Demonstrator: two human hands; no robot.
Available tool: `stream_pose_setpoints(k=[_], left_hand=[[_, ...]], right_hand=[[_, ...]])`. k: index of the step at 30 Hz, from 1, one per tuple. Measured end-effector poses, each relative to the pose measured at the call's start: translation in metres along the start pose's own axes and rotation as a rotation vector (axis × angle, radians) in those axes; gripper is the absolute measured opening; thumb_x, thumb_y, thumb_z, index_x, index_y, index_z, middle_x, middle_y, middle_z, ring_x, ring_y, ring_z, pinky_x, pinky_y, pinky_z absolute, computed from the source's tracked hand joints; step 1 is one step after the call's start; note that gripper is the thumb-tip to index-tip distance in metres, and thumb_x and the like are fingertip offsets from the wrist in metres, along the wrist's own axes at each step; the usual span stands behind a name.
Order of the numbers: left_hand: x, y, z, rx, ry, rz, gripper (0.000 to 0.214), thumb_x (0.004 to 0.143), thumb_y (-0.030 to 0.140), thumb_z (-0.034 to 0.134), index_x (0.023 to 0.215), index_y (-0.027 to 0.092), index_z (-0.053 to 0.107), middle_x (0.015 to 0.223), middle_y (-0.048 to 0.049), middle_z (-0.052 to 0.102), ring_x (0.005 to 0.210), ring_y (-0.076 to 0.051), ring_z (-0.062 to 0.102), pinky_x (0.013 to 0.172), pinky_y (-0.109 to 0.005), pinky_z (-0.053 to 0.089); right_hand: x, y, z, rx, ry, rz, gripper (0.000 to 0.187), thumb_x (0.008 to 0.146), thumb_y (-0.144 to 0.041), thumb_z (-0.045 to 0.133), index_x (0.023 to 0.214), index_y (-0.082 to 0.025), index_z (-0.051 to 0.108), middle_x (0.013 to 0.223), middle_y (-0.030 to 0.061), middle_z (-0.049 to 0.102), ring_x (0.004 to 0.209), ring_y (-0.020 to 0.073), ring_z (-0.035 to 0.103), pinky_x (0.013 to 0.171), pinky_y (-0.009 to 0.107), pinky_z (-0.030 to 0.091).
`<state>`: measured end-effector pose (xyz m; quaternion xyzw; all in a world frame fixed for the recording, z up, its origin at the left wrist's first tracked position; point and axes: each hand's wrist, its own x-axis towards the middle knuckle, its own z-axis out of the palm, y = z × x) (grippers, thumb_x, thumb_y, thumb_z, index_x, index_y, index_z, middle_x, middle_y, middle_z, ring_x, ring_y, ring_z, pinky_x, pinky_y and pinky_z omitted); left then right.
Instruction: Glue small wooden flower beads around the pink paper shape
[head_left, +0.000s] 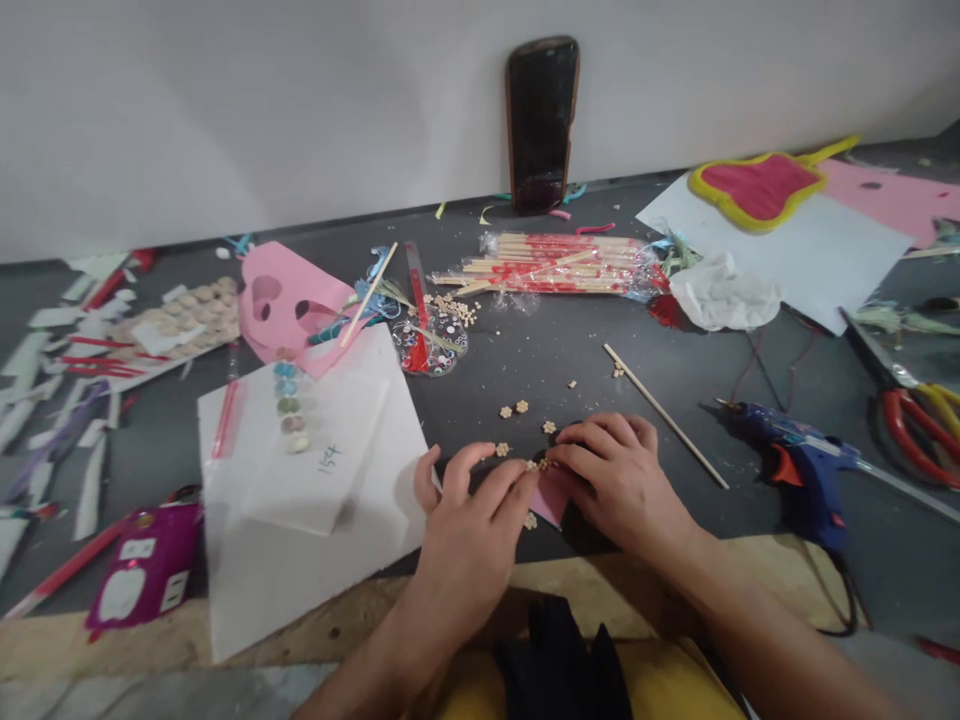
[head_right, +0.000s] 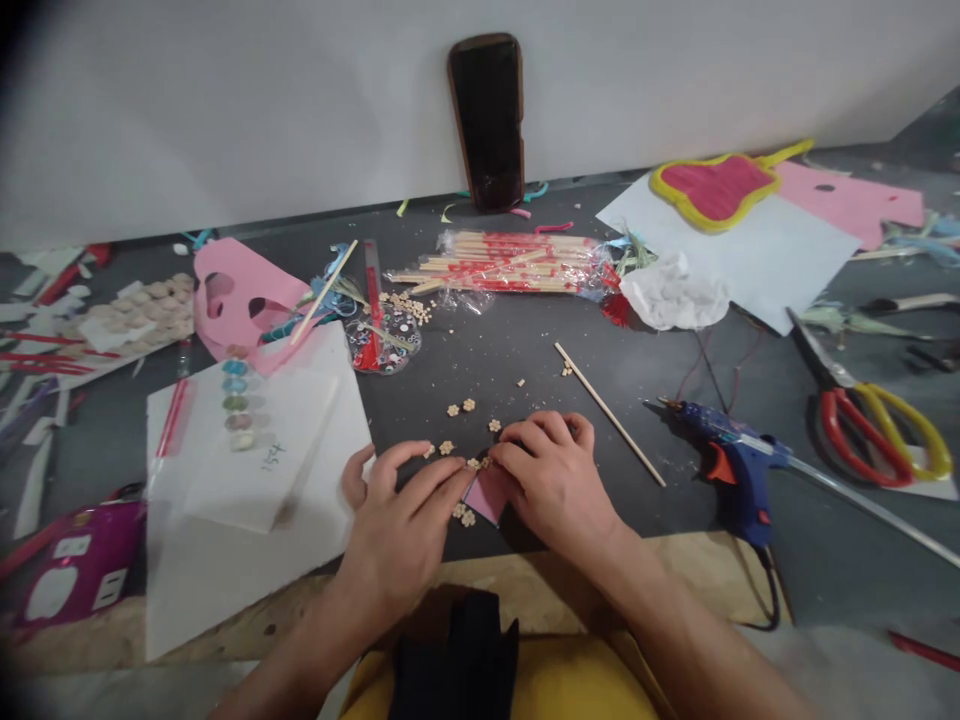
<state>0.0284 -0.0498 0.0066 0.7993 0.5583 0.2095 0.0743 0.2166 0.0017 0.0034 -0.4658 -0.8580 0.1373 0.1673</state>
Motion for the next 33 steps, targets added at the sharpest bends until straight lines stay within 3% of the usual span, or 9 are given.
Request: stream_pose_setpoints(k=[9,22,27,33], left_hand=[[-0.008,0.005,0.009,0.121,-0.004,0.073,0.03,0.094,0.02,0.045,0.119,0.024,0.062,0.114,-0.0005,0.069,0.11,-0.026,0.047,0.109,-0.054,0.008],[-0.006,0.008,0.012,0.165,-0.004,0.078,0.027,0.092,0.022,0.051,0.116,0.024,0.063,0.115,0.0016,0.069,0.109,-0.026,0.047,0.109,-0.054,0.009],[-0.004,0.009,0.01,0.153,-0.025,0.076,0.027,0.093,0.022,0.048,0.116,0.024,0.063,0.115,0.0039,0.068,0.109,-0.027,0.046,0.109,-0.054,0.007],[-0.003,0.008,0.008,0.147,-0.007,0.096,0.028,0.093,0.021,0.049,0.117,0.023,0.062,0.114,0.0035,0.068,0.107,-0.026,0.046,0.11,-0.053,0.006]], right_hand=[[-0.002,0.002,0.003,0.014,0.02,0.002,0.016,0.085,-0.017,0.058,0.092,-0.026,0.069,0.1,0.0022,0.071,0.099,0.0225,0.052,0.088,0.043,0.027],[-0.001,0.001,0.001,-0.02,0.023,-0.013,0.014,0.086,-0.019,0.06,0.093,-0.026,0.07,0.1,0.001,0.071,0.097,0.0213,0.054,0.087,0.042,0.029],[-0.001,0.004,-0.012,0.008,0.061,0.003,0.015,0.091,-0.032,0.056,0.094,-0.027,0.069,0.099,0.0013,0.071,0.096,0.0209,0.054,0.087,0.041,0.031],[-0.008,0.022,-0.029,-0.174,0.178,0.121,0.016,0.091,-0.026,0.054,0.094,-0.027,0.069,0.096,0.0026,0.071,0.092,0.0227,0.056,0.087,0.043,0.03]])
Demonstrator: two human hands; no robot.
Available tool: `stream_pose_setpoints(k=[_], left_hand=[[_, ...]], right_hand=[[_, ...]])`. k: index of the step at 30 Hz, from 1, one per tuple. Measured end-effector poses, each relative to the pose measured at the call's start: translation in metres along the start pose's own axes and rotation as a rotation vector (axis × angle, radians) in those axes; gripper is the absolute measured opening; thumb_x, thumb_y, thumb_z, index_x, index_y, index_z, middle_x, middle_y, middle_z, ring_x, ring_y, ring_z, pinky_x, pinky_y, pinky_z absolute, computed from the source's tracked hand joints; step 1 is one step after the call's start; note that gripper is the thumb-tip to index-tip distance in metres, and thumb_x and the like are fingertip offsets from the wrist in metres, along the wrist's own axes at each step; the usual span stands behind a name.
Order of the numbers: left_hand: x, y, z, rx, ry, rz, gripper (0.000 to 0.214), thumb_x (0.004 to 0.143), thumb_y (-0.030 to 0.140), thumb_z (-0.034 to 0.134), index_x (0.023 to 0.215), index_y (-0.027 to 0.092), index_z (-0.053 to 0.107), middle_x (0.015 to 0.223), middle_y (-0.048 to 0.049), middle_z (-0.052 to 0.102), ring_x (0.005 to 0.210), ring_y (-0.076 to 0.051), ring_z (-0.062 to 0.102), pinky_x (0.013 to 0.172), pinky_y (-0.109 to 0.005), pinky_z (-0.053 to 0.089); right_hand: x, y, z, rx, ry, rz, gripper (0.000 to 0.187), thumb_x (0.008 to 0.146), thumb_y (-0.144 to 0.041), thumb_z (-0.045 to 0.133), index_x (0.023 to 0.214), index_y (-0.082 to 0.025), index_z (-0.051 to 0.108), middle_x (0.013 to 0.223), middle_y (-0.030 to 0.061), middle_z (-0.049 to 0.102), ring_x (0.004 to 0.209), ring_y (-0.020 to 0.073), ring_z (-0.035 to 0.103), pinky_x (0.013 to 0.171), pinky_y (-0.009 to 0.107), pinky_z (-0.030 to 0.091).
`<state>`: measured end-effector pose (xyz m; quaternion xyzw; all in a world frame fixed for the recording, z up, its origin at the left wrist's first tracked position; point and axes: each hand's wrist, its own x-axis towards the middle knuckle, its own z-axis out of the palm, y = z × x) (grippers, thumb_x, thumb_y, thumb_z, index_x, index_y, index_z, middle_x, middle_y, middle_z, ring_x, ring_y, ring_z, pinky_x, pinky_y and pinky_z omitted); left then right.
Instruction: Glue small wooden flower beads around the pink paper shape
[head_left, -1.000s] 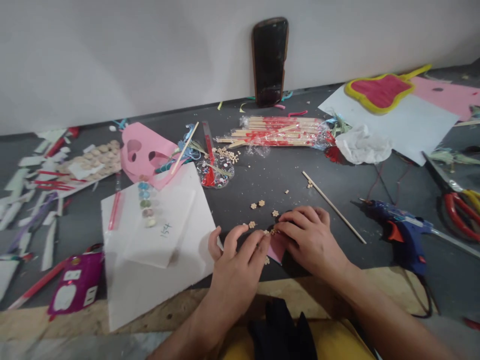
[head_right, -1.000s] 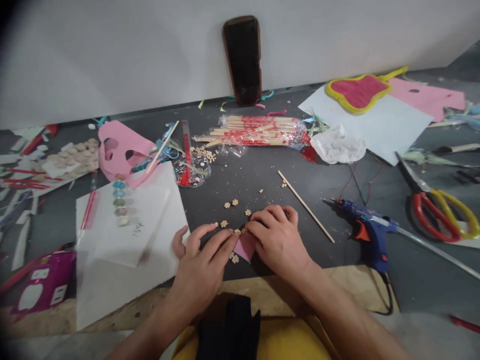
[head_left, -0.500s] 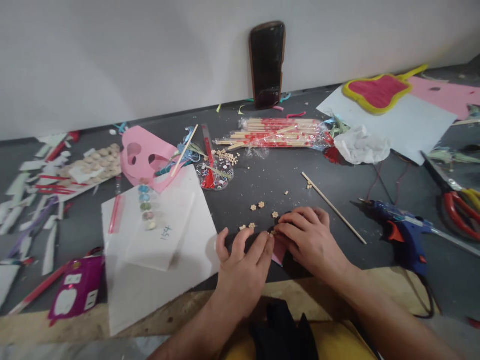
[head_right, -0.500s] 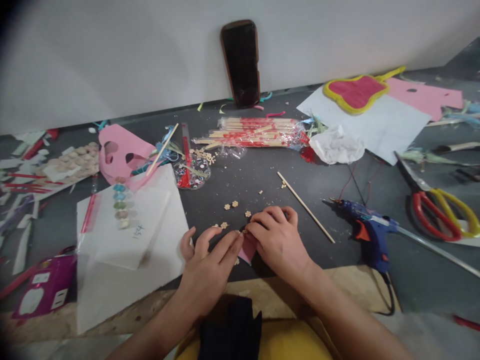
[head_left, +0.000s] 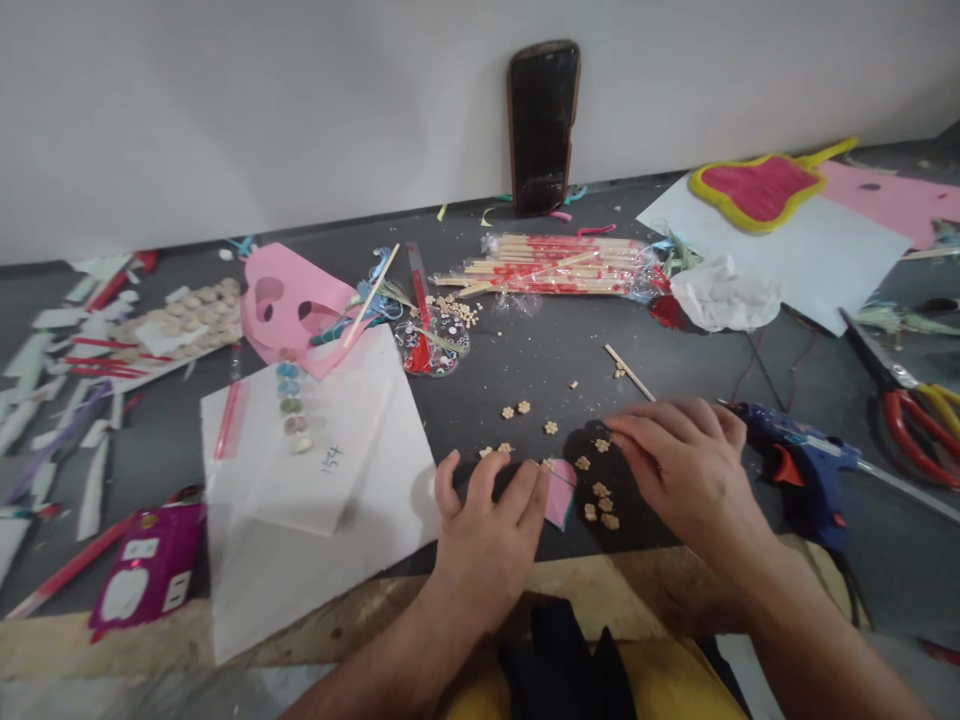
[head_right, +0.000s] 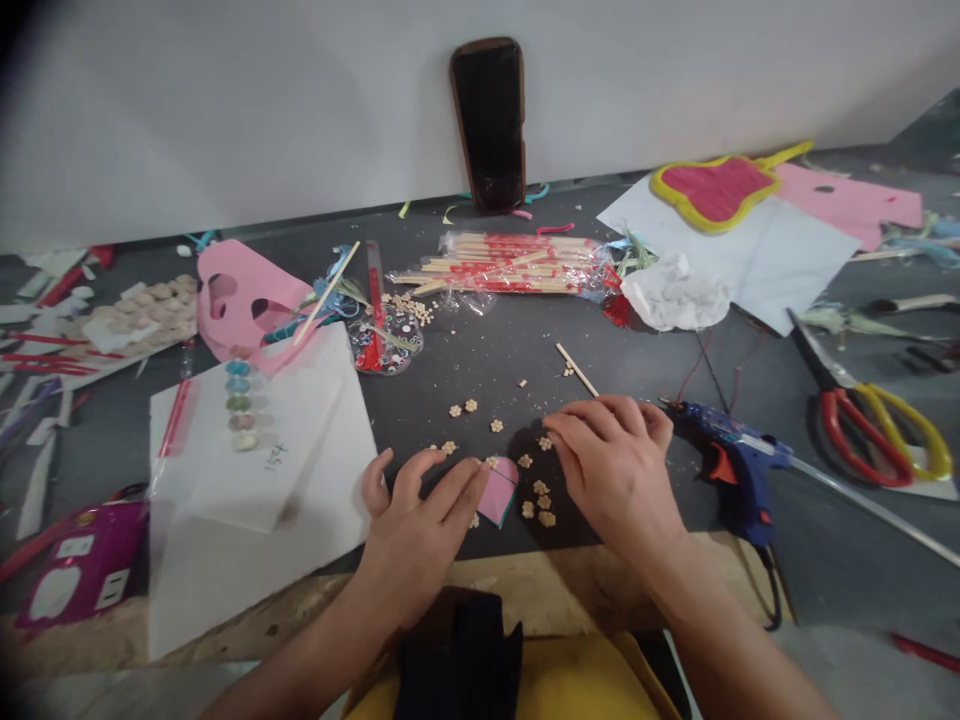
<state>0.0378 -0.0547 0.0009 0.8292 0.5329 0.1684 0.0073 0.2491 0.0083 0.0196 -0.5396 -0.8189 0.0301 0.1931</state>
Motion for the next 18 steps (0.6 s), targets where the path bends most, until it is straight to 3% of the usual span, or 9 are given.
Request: stream_pose_setpoints(k=[4,13,18], left_hand=[[-0.001,0.0,0.002,0.01,-0.013,-0.004,0.029,0.091,0.021,0.052,0.118,0.023,0.061,0.114,0.002,0.068,0.109,-0.027,0.046,0.109,-0.054,0.006],[-0.001,0.001,0.004,0.045,0.023,0.009,0.027,0.095,0.022,0.044,0.112,0.022,0.064,0.112,0.003,0.069,0.107,-0.027,0.047,0.109,-0.055,0.008],[0.001,0.001,0.004,0.045,0.041,-0.003,0.026,0.094,0.021,0.045,0.111,0.022,0.066,0.11,0.0035,0.07,0.105,-0.026,0.048,0.109,-0.054,0.009]], right_hand=[[-0.001,0.002,0.003,0.021,-0.034,0.001,0.018,0.092,-0.026,0.052,0.093,-0.027,0.07,0.094,0.0019,0.072,0.09,0.022,0.056,0.084,0.042,0.031],[0.024,-0.023,0.021,0.055,-0.124,-0.084,0.015,0.091,-0.027,0.056,0.095,-0.024,0.07,0.096,0.0022,0.072,0.093,0.0205,0.055,0.088,0.041,0.029],[0.024,-0.02,0.024,0.061,-0.13,-0.082,0.016,0.092,-0.025,0.055,0.09,-0.024,0.07,0.095,0.0015,0.072,0.092,0.0197,0.055,0.089,0.041,0.028]])
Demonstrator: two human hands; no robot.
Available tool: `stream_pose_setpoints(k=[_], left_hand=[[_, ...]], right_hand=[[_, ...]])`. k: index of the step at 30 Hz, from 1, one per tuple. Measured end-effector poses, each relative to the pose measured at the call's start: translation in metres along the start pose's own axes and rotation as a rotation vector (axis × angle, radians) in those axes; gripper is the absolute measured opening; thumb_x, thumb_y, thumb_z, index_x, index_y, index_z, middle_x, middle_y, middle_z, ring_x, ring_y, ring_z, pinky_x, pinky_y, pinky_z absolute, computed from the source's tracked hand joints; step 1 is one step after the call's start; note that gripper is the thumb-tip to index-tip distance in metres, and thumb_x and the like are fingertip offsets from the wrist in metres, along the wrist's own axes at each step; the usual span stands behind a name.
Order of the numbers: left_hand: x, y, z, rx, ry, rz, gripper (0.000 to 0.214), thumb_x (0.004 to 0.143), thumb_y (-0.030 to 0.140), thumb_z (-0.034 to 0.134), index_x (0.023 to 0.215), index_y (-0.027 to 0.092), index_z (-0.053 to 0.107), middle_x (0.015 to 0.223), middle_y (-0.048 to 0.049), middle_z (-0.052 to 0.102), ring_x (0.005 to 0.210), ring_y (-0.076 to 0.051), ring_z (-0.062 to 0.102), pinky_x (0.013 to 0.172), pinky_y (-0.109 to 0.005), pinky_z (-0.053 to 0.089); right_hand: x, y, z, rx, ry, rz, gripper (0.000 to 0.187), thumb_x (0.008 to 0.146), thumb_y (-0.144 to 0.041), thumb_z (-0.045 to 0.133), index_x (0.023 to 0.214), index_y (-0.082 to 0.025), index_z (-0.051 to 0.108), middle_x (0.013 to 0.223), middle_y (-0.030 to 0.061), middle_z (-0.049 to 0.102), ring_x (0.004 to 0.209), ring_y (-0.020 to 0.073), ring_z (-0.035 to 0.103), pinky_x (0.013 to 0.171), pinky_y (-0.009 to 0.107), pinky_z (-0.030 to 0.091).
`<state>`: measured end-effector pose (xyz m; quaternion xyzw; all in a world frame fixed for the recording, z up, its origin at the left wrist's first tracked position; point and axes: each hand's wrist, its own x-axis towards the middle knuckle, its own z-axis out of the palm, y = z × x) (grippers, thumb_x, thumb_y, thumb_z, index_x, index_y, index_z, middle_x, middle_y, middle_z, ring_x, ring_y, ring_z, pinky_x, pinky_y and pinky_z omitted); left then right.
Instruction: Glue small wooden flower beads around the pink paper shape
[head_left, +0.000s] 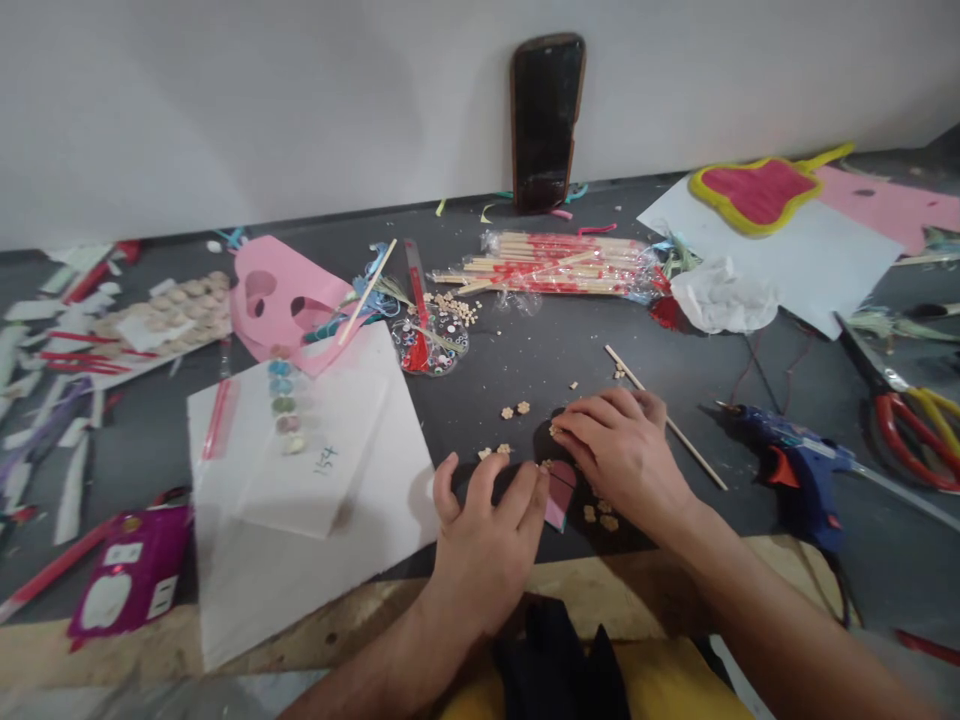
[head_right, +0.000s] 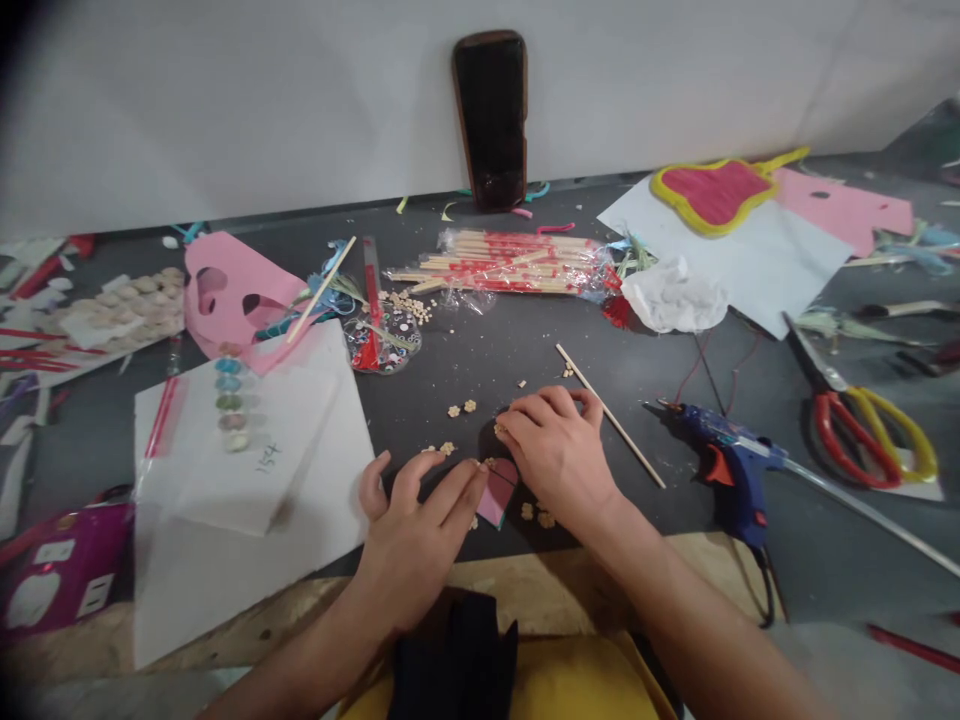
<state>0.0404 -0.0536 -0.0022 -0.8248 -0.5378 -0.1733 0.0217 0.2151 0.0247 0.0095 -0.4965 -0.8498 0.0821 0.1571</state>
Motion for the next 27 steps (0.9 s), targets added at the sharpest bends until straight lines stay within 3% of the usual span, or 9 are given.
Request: stream_pose_setpoints(k=[8,27], left_hand=[[-0.001,0.0,0.0,-0.012,0.018,0.001,0.027,0.094,0.02,0.044,0.109,0.021,0.067,0.108,0.0026,0.07,0.106,-0.025,0.049,0.11,-0.054,0.007],[-0.002,0.002,0.0,0.009,0.022,-0.002,0.028,0.095,0.021,0.043,0.111,0.021,0.066,0.109,0.0008,0.07,0.104,-0.024,0.051,0.11,-0.054,0.009]], right_hand=[[-0.023,-0.002,-0.006,0.099,-0.024,-0.014,0.018,0.093,-0.029,0.052,0.09,-0.025,0.069,0.095,0.0011,0.071,0.093,0.0199,0.054,0.085,0.039,0.03],[-0.027,-0.008,0.002,0.044,-0.053,0.007,0.015,0.09,-0.025,0.055,0.092,-0.025,0.069,0.1,0.0028,0.071,0.098,0.0227,0.053,0.089,0.043,0.028]])
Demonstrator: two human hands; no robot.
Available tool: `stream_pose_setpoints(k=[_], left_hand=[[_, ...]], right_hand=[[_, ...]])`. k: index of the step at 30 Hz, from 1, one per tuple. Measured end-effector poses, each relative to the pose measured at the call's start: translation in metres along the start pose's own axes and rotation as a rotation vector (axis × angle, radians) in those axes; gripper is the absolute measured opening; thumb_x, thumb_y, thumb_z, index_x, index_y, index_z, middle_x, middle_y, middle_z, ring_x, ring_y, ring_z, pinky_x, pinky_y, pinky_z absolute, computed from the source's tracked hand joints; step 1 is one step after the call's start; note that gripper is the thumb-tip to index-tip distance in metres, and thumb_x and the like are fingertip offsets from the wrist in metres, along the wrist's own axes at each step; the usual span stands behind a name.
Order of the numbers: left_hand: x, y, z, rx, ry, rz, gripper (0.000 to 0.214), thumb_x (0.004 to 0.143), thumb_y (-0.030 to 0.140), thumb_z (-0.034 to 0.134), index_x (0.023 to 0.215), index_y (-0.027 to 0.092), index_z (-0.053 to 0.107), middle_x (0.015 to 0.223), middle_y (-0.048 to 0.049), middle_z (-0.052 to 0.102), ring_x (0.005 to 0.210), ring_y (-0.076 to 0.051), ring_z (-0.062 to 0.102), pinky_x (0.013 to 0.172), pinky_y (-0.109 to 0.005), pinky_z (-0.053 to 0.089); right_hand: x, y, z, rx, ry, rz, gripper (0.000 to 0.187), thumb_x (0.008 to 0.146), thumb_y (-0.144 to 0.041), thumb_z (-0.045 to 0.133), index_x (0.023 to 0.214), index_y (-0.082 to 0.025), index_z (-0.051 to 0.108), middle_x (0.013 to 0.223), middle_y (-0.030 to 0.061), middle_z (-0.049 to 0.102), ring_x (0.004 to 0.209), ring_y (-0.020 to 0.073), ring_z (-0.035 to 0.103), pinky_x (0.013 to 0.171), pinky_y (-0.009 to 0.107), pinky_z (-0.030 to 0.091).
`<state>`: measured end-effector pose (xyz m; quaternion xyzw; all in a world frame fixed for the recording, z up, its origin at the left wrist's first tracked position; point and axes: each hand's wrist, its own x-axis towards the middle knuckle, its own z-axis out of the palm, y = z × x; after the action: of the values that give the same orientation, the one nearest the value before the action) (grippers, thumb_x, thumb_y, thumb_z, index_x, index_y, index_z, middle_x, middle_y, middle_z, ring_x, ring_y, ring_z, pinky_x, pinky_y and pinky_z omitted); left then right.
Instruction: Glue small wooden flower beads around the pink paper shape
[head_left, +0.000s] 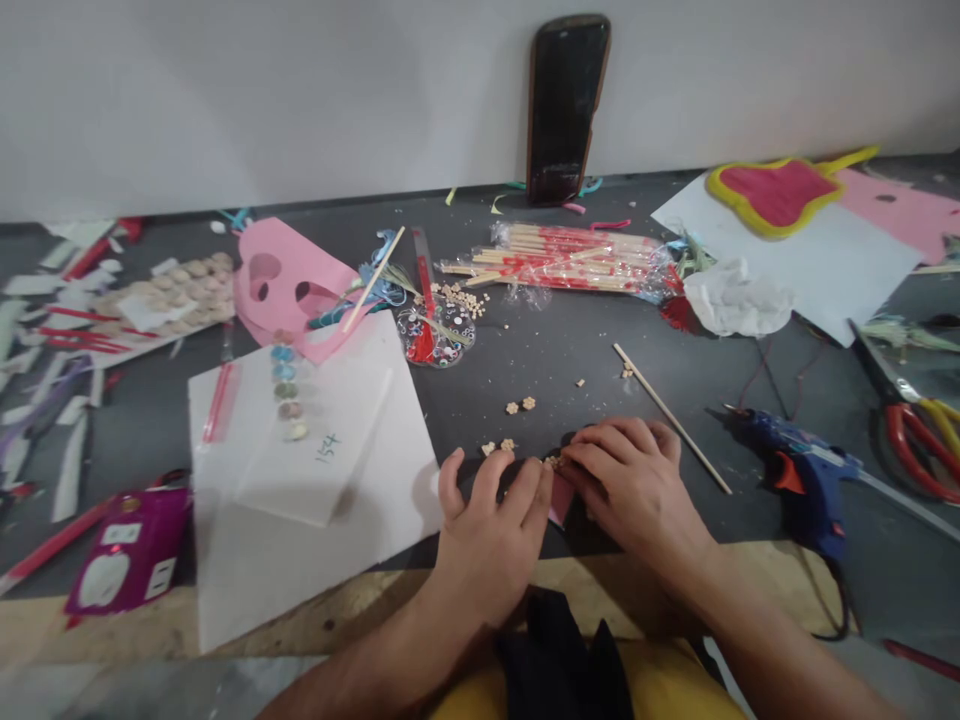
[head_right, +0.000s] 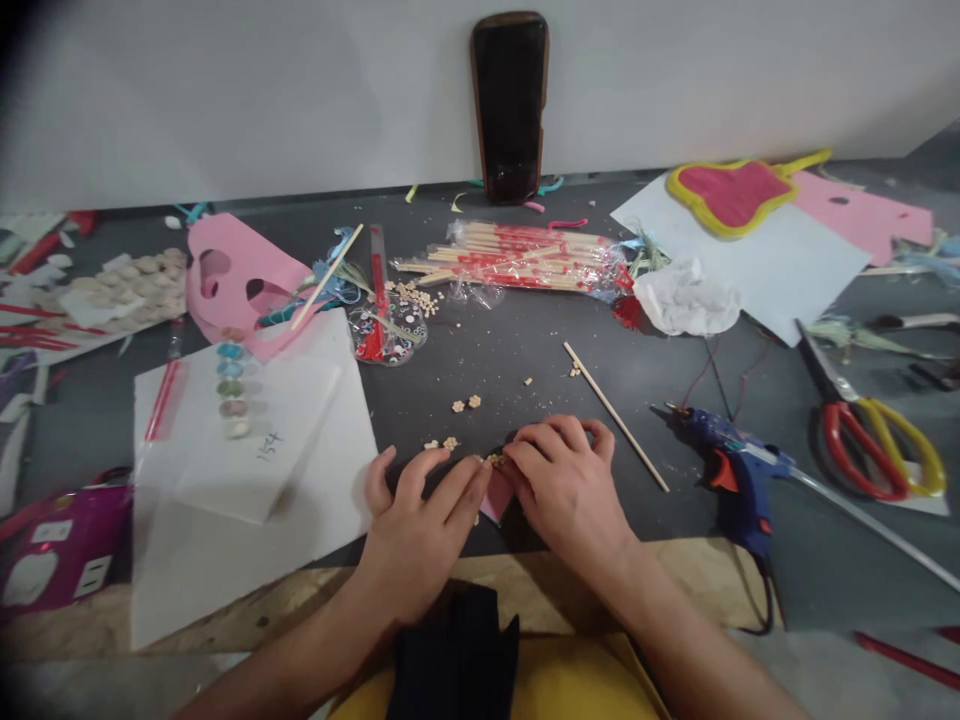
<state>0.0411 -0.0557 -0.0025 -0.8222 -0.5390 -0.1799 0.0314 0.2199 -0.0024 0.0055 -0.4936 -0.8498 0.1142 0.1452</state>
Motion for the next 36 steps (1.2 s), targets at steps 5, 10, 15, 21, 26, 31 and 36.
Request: stream_pose_setpoints(k=[5,10,15,21,26,31,36], left_hand=[[-0.001,-0.0002,0.001,-0.004,-0.02,-0.002,0.028,0.095,0.022,0.044,0.113,0.021,0.064,0.112,0.0004,0.069,0.107,-0.025,0.05,0.109,-0.055,0.01],[-0.0006,-0.0008,0.0005,-0.005,-0.02,0.004,0.029,0.095,0.021,0.042,0.112,0.02,0.065,0.112,0.0003,0.069,0.106,-0.025,0.05,0.109,-0.055,0.01],[0.0004,0.0,0.0004,0.001,0.0,-0.003,0.028,0.094,0.02,0.043,0.109,0.021,0.066,0.109,-0.0004,0.07,0.105,-0.024,0.051,0.109,-0.055,0.01],[-0.0002,-0.0002,0.0001,-0.007,-0.02,0.0,0.029,0.094,0.02,0.042,0.111,0.021,0.066,0.112,-0.0013,0.069,0.105,-0.025,0.051,0.11,-0.055,0.009],[0.0011,-0.0015,-0.0016,-0.029,0.013,-0.003,0.029,0.095,0.02,0.042,0.109,0.021,0.067,0.111,0.0001,0.07,0.104,-0.024,0.051,0.11,-0.053,0.01],[0.0018,-0.0024,-0.0026,-0.052,0.027,-0.002,0.029,0.094,0.018,0.042,0.107,0.019,0.068,0.11,-0.0016,0.07,0.103,-0.024,0.052,0.109,-0.053,0.012],[-0.0007,-0.0023,-0.0031,-0.059,0.035,0.0,0.029,0.094,0.017,0.041,0.106,0.018,0.068,0.109,-0.002,0.07,0.102,-0.024,0.052,0.108,-0.053,0.013]], right_hand=[[0.0001,-0.0002,-0.001,0.006,0.011,0.008,0.014,0.09,-0.025,0.055,0.09,-0.024,0.069,0.098,0.0029,0.071,0.097,0.0225,0.053,0.088,0.041,0.03],[-0.0002,0.0,-0.0023,0.021,0.01,0.005,0.015,0.089,-0.025,0.056,0.097,-0.027,0.07,0.1,0.0027,0.07,0.097,0.022,0.053,0.087,0.041,0.029],[0.0011,-0.0008,-0.0012,0.021,0.009,-0.006,0.014,0.088,-0.026,0.058,0.096,-0.028,0.07,0.1,0.0016,0.07,0.098,0.0216,0.052,0.086,0.041,0.029],[0.0031,-0.0016,0.0009,0.014,-0.004,-0.026,0.015,0.085,-0.02,0.06,0.093,-0.027,0.07,0.101,0.0013,0.07,0.099,0.0222,0.052,0.087,0.042,0.029],[0.0041,-0.0019,0.0005,0.023,0.004,-0.024,0.013,0.086,-0.022,0.059,0.091,-0.027,0.07,0.1,0.0015,0.07,0.098,0.0221,0.052,0.087,0.042,0.029],[0.0033,-0.0019,0.0015,0.028,0.004,-0.017,0.013,0.086,-0.022,0.059,0.091,-0.027,0.069,0.101,0.0009,0.069,0.099,0.0216,0.052,0.088,0.042,0.028],[0.0029,-0.0023,0.0025,0.03,0.013,-0.015,0.012,0.086,-0.021,0.06,0.091,-0.027,0.069,0.1,0.0014,0.07,0.099,0.0221,0.052,0.088,0.042,0.028]])
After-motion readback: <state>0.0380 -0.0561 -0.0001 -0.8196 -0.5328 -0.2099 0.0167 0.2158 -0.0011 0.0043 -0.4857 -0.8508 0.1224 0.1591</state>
